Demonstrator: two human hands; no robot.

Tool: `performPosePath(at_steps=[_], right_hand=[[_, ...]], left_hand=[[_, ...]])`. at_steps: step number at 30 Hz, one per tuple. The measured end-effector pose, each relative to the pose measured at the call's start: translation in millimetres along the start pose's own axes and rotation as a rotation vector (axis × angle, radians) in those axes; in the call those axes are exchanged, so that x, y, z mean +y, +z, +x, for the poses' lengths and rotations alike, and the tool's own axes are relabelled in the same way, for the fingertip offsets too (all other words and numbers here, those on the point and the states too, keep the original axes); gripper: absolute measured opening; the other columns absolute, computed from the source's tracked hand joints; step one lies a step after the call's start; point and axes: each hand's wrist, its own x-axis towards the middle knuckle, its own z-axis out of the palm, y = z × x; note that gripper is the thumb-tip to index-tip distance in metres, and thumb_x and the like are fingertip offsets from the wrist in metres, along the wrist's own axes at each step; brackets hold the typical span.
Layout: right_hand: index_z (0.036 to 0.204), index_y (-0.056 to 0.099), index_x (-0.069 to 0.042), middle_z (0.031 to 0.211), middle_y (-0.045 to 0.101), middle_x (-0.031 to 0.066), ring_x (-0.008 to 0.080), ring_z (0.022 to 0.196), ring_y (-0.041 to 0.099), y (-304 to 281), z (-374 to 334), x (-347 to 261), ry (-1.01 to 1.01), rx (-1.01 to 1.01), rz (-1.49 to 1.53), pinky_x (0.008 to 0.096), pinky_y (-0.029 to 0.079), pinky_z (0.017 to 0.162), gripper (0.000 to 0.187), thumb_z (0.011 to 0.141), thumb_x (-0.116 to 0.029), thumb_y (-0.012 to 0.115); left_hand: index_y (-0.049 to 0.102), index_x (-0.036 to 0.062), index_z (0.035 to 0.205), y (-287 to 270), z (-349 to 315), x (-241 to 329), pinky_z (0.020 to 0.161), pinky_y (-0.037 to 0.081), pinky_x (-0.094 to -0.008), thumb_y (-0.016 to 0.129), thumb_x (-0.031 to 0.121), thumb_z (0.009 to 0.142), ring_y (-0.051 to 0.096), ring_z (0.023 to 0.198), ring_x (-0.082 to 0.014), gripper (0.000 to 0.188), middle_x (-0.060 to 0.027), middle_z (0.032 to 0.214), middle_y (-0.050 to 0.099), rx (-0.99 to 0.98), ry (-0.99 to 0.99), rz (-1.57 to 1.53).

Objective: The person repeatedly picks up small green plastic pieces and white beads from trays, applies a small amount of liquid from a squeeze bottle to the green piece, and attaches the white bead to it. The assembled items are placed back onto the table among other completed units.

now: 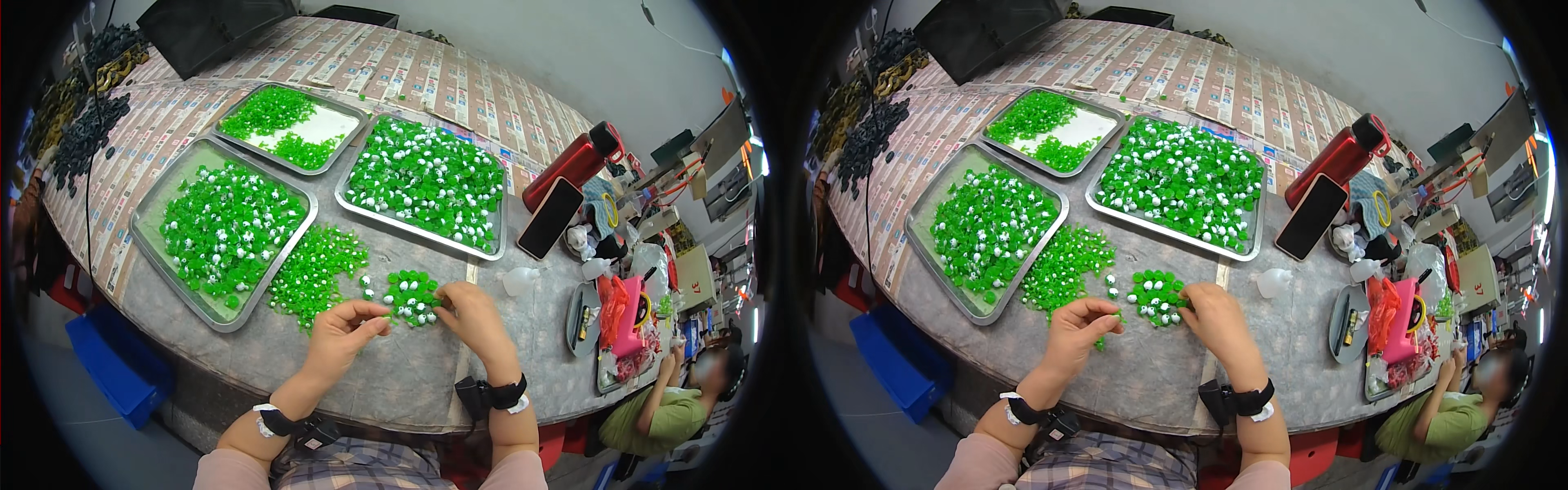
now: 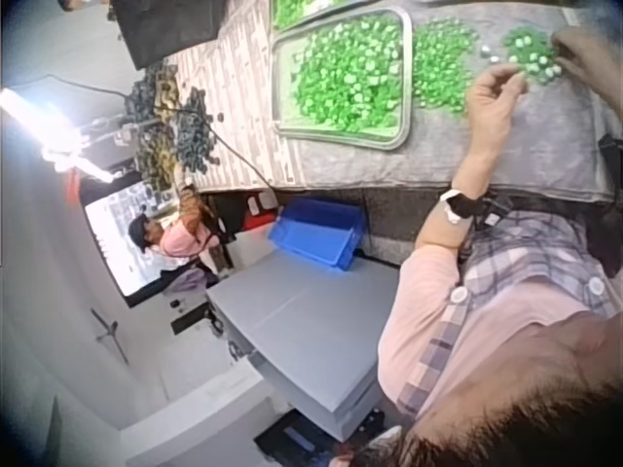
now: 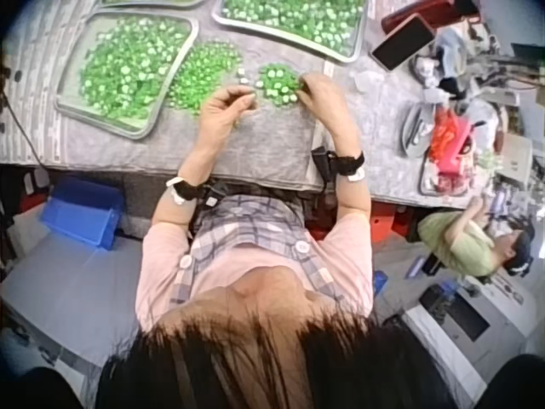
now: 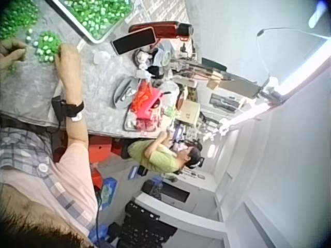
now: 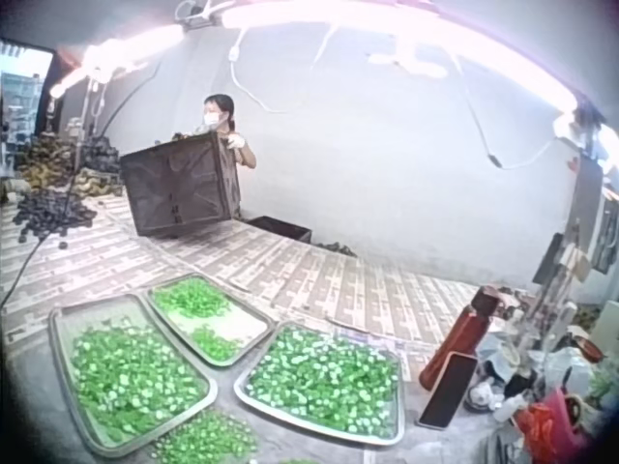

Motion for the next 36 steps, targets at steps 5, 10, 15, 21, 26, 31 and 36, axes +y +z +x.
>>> performPosePath(at_steps=[5,10,15,21,26,31,36], right_hand=[[0.089,0.054,-0.002,0.079,0.058,0.0053,0.0139,0.074,0.056,-15,-5,-21,0.088,0.074,0.521,0.0246,0.044,0.067,0.022,0.068,-0.003,0.062],[0.092,0.054,0.001,0.087,0.059,0.0039,0.0101,0.077,0.055,7,-10,-42,0.036,-0.057,1.105,0.0229,0.044,0.069,0.022,0.071,-0.001,0.061],[0.093,0.054,0.001,0.089,0.059,0.0059,0.0119,0.080,0.057,15,-10,-48,0.148,-0.050,1.195,0.0223,0.045,0.070,0.023,0.072,0.000,0.061],[0.091,0.054,0.001,0.087,0.060,0.0072,0.0120,0.080,0.058,19,-11,-49,0.173,0.053,1.280,0.0217,0.046,0.070,0.019,0.073,0.001,0.060],[0.090,0.054,0.001,0.085,0.060,0.0070,0.0117,0.079,0.058,18,-11,-52,0.160,0.072,1.283,0.0215,0.046,0.070,0.018,0.073,0.001,0.060],[0.090,0.054,0.001,0.087,0.060,0.0073,0.0117,0.080,0.058,19,-12,-51,0.156,0.049,1.218,0.0214,0.046,0.069,0.017,0.074,0.001,0.060],[0.090,0.054,0.001,0.089,0.059,0.0076,0.0114,0.080,0.057,27,-14,-45,0.171,-0.017,1.266,0.0211,0.045,0.070,0.016,0.075,-0.001,0.059]], left_hand=[[0.058,-0.0005,0.086,-4,0,-1,0.065,0.048,-0.0261,0.057,0.002,0.075,0.059,0.070,-0.0143,0.011,-0.0075,0.078,0.060,-0.099,-0.090,-0.042],[0.057,-0.0008,0.088,-6,0,-2,0.067,0.048,-0.0250,0.057,0.005,0.077,0.058,0.073,-0.0137,0.013,-0.0076,0.080,0.060,-0.155,-0.131,-0.218],[0.057,-0.0012,0.090,-6,0,-2,0.069,0.048,-0.0238,0.056,0.006,0.078,0.058,0.075,-0.0132,0.014,-0.0077,0.082,0.060,-0.123,-0.123,-0.275],[0.056,-0.0024,0.091,-5,1,-5,0.070,0.048,-0.0236,0.054,0.003,0.078,0.058,0.076,-0.0130,0.014,-0.0081,0.085,0.059,-0.099,-0.087,-0.193],[0.056,-0.0034,0.091,-3,1,-3,0.072,0.047,-0.0233,0.054,0.002,0.079,0.057,0.078,-0.0125,0.014,-0.0082,0.087,0.059,-0.077,-0.055,-0.090],[0.057,-0.0030,0.089,0,-1,-2,0.070,0.047,-0.0222,0.055,0.002,0.078,0.057,0.077,-0.0120,0.012,-0.0074,0.086,0.059,-0.048,-0.027,0.007],[0.059,-0.0019,0.081,1,-3,-4,0.064,0.047,-0.0217,0.057,0.000,0.074,0.057,0.072,-0.0119,0.008,-0.0062,0.077,0.060,0.008,0.130,0.317]])
